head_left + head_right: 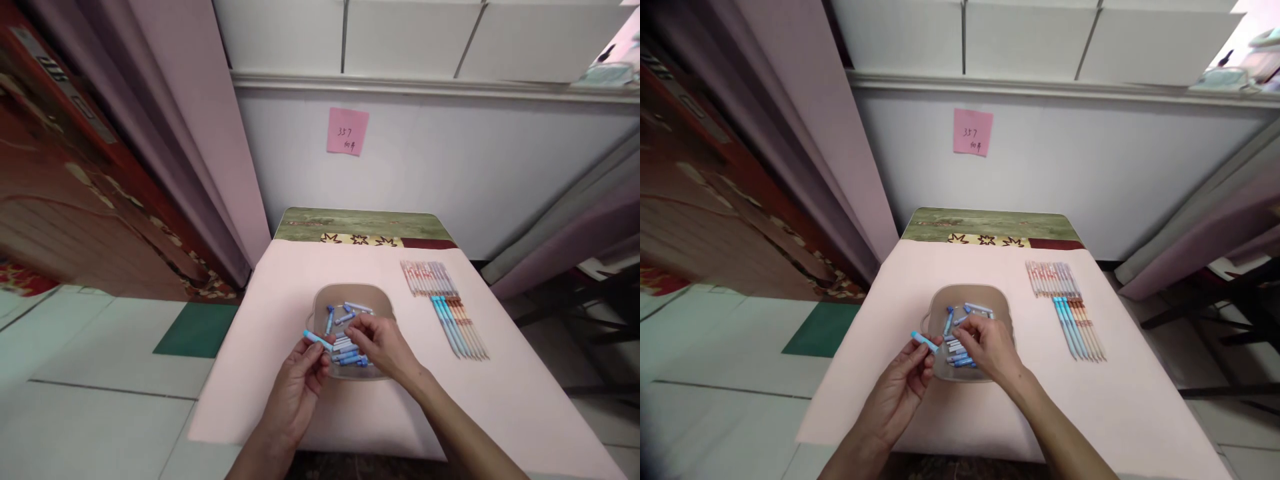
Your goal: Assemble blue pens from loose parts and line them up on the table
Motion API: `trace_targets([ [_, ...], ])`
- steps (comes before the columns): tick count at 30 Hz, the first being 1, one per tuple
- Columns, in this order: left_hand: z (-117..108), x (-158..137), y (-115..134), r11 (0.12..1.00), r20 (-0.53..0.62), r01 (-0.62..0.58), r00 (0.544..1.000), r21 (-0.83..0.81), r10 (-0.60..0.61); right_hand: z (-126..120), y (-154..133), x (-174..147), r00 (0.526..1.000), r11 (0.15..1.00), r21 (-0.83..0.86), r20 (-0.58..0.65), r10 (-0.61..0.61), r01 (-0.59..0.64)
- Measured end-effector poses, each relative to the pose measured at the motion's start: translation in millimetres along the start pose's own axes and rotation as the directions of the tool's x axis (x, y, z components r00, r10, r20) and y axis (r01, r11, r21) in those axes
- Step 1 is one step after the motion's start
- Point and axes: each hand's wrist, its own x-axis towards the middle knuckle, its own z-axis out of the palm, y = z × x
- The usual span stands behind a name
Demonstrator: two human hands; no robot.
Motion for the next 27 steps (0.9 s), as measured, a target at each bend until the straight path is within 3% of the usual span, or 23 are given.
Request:
trace_targets([
  [3,2.6,2.0,-1.7,1.0,0.038,-0.014,0.999,0.0,0.014,6.0,-14.2,-18.9,0.997,0.948,0.316,-0.077,0.0,0.025],
  [7,7.8,0.4,-10.0,0.999,0.083,0.035,0.996,0.015,-0.036,18.9,-24.3,-31.2,0.984,0.895,0.443,-0.173,0.034,0.047],
  [12,10.5,-4.8,-17.1,0.998,0.091,-0.01,0.996,0.069,0.003,13.2,-23.3,-38.9,0.952,0.909,0.408,-0.301,0.048,0.084],
  [16,13.8,-6.5,-14.3,0.995,0.055,-0.051,0.997,0.088,0.047,-5.0,-18.1,-43.5,0.84,0.964,0.177,-0.537,-0.076,0.2],
  [18,16.1,-6.5,-13.4,0.995,0.033,-0.053,0.998,0.088,0.051,-11.9,-15.1,-42.7,0.818,0.97,0.042,-0.546,-0.178,0.238],
  [20,18.2,-6.4,-14.2,0.995,0.026,-0.038,0.999,0.095,0.036,-15.4,-12.6,-40.5,0.831,0.974,-0.004,-0.52,-0.197,0.229],
  [24,20.7,-6.3,-18.5,0.992,0.011,-0.021,1.0,0.127,0.02,-14.5,-9.4,-37.9,0.82,0.984,0.088,-0.566,-0.077,0.153],
  [27,22.5,-6.2,-21.2,0.987,-0.005,-0.022,1.0,0.158,0.023,-11.7,-6.2,-38.5,0.852,0.958,0.277,-0.516,0.083,0.075],
])
